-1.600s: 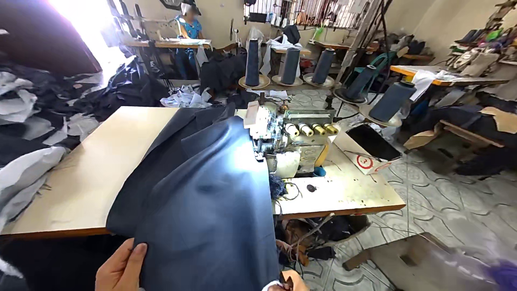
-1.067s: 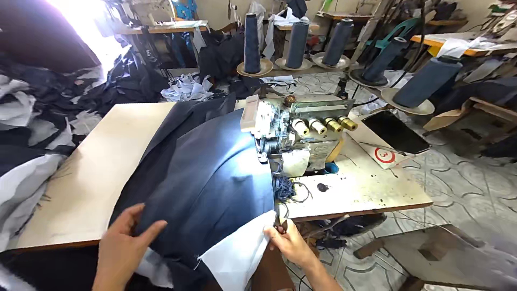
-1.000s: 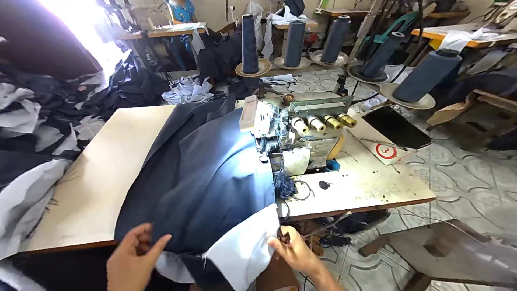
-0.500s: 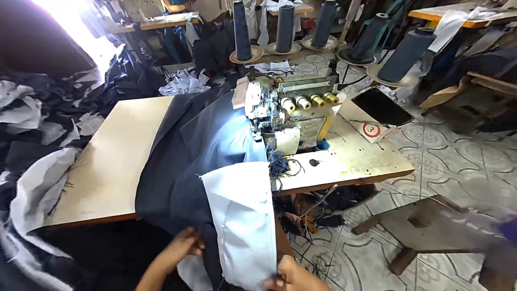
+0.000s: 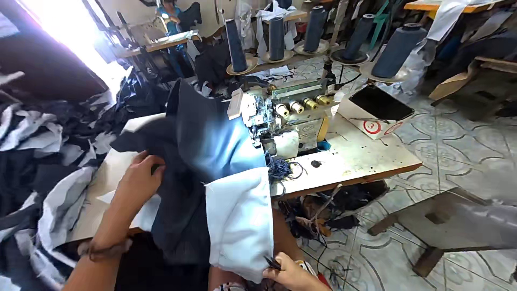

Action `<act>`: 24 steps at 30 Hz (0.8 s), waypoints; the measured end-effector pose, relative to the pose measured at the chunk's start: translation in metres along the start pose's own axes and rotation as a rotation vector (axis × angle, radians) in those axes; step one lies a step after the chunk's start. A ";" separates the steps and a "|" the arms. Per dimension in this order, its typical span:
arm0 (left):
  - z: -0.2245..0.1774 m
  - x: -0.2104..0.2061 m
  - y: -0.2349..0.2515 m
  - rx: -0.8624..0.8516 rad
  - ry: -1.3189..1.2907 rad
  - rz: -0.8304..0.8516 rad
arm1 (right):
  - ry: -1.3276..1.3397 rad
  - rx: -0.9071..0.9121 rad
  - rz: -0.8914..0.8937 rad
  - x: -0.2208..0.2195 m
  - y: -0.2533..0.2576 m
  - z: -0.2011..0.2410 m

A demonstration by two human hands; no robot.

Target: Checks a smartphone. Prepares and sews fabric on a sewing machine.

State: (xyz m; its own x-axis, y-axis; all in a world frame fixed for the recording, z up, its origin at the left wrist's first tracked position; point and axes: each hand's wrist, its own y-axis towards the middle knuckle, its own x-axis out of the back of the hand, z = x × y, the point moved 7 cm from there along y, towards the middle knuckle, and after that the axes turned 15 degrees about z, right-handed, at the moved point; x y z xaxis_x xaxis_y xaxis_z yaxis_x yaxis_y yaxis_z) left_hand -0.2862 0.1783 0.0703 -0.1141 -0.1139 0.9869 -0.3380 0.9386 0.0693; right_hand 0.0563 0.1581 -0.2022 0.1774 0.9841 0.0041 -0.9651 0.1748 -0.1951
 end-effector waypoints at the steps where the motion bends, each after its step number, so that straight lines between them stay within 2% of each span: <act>1: -0.020 0.008 -0.007 -0.025 -0.032 -0.042 | 0.041 -0.007 -0.028 0.003 -0.001 -0.008; 3: -0.089 0.016 -0.037 -0.214 -0.020 -0.188 | 0.107 0.053 -0.092 0.005 -0.004 -0.015; 4: -0.127 0.006 -0.053 -0.335 -0.008 -0.217 | 0.140 0.100 -0.118 0.007 -0.004 -0.017; 6: -0.191 -0.035 -0.073 -0.545 0.021 -0.184 | 0.176 0.128 -0.161 0.011 -0.001 -0.018; 8: -0.219 -0.080 -0.070 -0.607 0.052 -0.065 | 0.174 0.023 -0.192 0.015 -0.001 -0.018; 10: -0.217 -0.103 -0.050 -0.530 0.084 -0.014 | 0.232 -0.042 -0.229 0.020 -0.004 -0.016; 13: -0.202 -0.109 -0.017 -0.386 0.112 0.065 | 0.333 -0.008 -0.293 0.033 -0.008 -0.012; 16: -0.194 -0.104 0.007 -0.293 0.041 0.273 | 0.371 0.049 -0.305 0.048 -0.013 0.011; 24: -0.178 -0.075 0.068 -0.299 -0.154 0.418 | 0.098 0.229 -0.370 0.097 -0.004 0.082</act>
State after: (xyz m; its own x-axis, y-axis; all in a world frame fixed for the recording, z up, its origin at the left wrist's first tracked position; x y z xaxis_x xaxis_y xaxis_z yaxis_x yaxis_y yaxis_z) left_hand -0.1345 0.3087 0.0269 -0.3256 0.2640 0.9079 0.0439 0.9634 -0.2644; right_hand 0.0617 0.2549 -0.1206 0.5254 0.8486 -0.0622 -0.8491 0.5276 0.0247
